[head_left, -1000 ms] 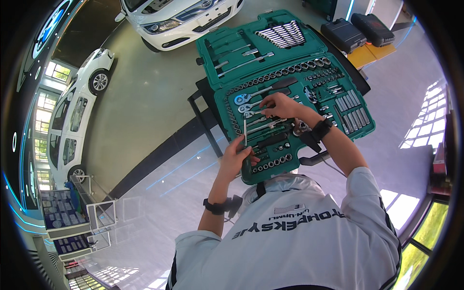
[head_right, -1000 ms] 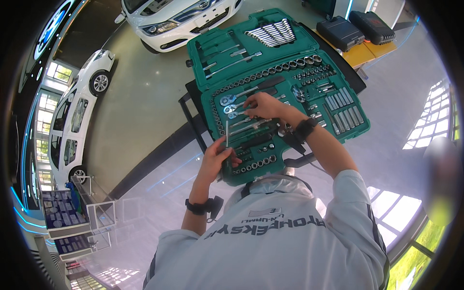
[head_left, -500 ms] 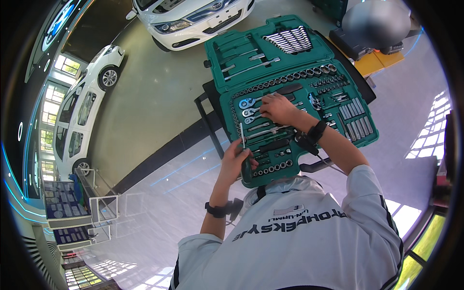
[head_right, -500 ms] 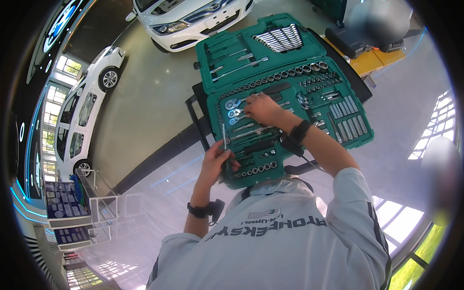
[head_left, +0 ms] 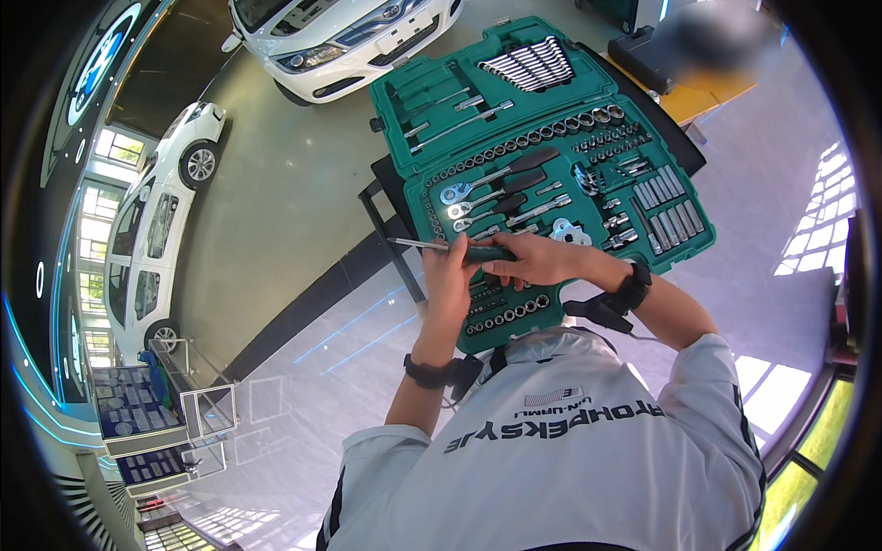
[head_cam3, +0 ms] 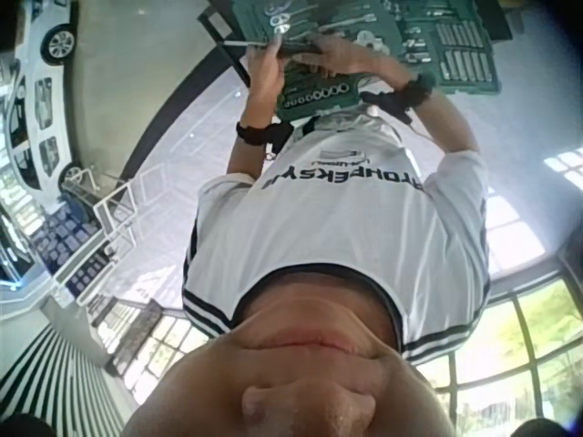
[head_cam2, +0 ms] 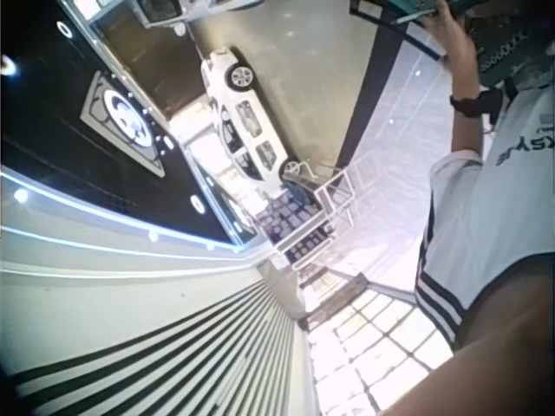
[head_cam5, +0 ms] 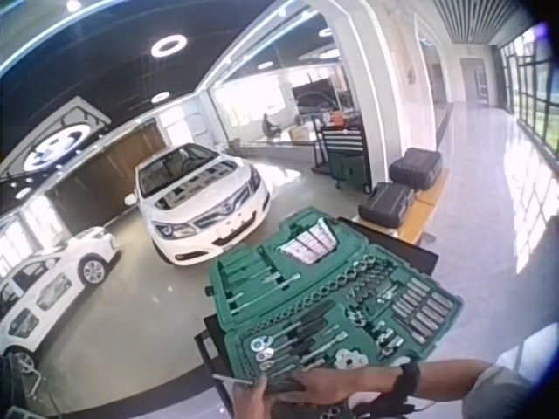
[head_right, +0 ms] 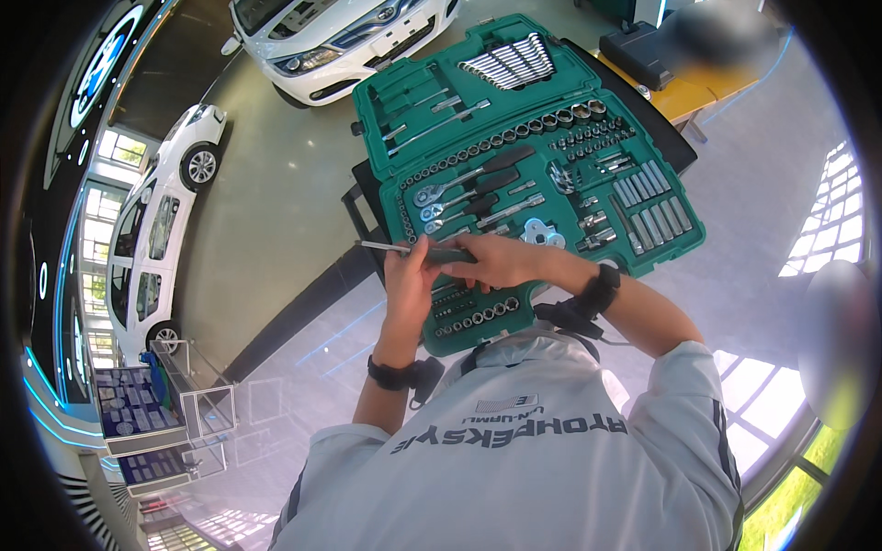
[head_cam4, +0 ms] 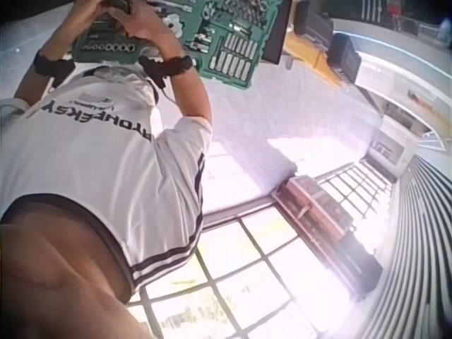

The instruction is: The person carries a green toolbox to a workbench, opens it, and selects a socket and ratchet. They walk to a disassembled vehicle chassis and use the ratchet to tighten bolts on the front frame. The person returns to the toolbox to retrieve additional sockets and continues tightening bolts on the vehicle's front end.

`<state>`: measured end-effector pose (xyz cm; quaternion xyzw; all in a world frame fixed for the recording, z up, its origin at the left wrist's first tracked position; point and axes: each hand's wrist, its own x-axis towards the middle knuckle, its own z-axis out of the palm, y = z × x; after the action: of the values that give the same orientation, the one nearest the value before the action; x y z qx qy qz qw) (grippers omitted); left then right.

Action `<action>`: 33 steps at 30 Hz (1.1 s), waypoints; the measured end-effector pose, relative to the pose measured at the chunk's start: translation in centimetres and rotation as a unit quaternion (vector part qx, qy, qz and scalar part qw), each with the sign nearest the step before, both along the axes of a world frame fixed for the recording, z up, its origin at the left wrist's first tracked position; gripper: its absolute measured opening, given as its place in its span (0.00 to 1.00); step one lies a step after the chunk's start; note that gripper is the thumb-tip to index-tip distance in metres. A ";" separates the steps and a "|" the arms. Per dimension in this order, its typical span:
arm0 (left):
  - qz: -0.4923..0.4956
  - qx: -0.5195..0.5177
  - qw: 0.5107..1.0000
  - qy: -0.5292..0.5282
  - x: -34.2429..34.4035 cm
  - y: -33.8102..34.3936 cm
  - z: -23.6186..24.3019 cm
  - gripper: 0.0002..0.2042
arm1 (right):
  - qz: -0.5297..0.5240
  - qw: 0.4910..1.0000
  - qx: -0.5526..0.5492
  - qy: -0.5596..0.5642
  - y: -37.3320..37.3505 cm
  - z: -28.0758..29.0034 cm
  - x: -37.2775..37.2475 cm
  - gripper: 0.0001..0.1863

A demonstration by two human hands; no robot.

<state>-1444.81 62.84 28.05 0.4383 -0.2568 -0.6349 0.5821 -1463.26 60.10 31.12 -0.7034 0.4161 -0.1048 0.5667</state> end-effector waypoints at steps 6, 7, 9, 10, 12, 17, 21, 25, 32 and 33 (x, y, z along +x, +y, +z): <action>-0.019 -0.007 1.000 -0.016 -1.9 -1.8 -0.3 0.13 | -0.067 0.972 -0.221 0.031 -1.0 -2.9 -3.8 0.23; -0.021 -0.010 0.999 -0.030 -2.0 -1.9 0.2 0.14 | -0.093 0.968 -0.234 0.018 -1.5 -3.0 -5.1 0.23; -0.040 -0.011 0.997 -0.070 -1.4 -2.3 0.5 0.15 | -0.143 0.955 -0.260 -0.011 -2.2 -2.9 -7.0 0.22; -0.058 -0.008 0.994 -0.095 -0.9 -2.6 0.3 0.15 | -0.168 0.960 -0.223 -0.022 -2.3 -2.8 -7.9 0.22; -0.081 0.002 0.988 -0.132 -1.0 -2.8 0.5 0.14 | -0.141 0.968 -0.207 -0.009 -2.1 -1.5 -9.2 0.23; -0.138 0.009 0.972 -0.190 -0.6 -3.6 -0.4 0.11 | -0.199 0.956 -0.209 0.054 -1.9 -1.3 -11.2 0.21; -0.182 -0.002 0.942 -0.282 0.0 -4.7 -2.0 0.12 | -0.167 0.941 -0.284 0.080 -2.9 -2.4 -11.6 0.20; -0.234 -0.016 0.881 -0.412 0.6 -5.8 -2.9 0.12 | -0.133 0.917 -0.358 0.117 -4.0 -3.2 -11.6 0.20; -0.183 -0.183 0.761 -0.595 -0.4 -5.8 -3.7 0.05 | -0.099 0.921 -0.349 0.143 -4.5 -5.7 -11.5 0.22; -0.186 -0.182 0.762 -0.593 -0.7 -5.8 -3.7 0.05 | -0.116 0.919 -0.353 0.132 -3.9 -5.3 -12.5 0.23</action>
<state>-1445.50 57.05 24.37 0.5567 -0.7383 -0.2853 0.2523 -1475.78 56.20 25.84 -0.8121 0.5018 -0.2161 0.2050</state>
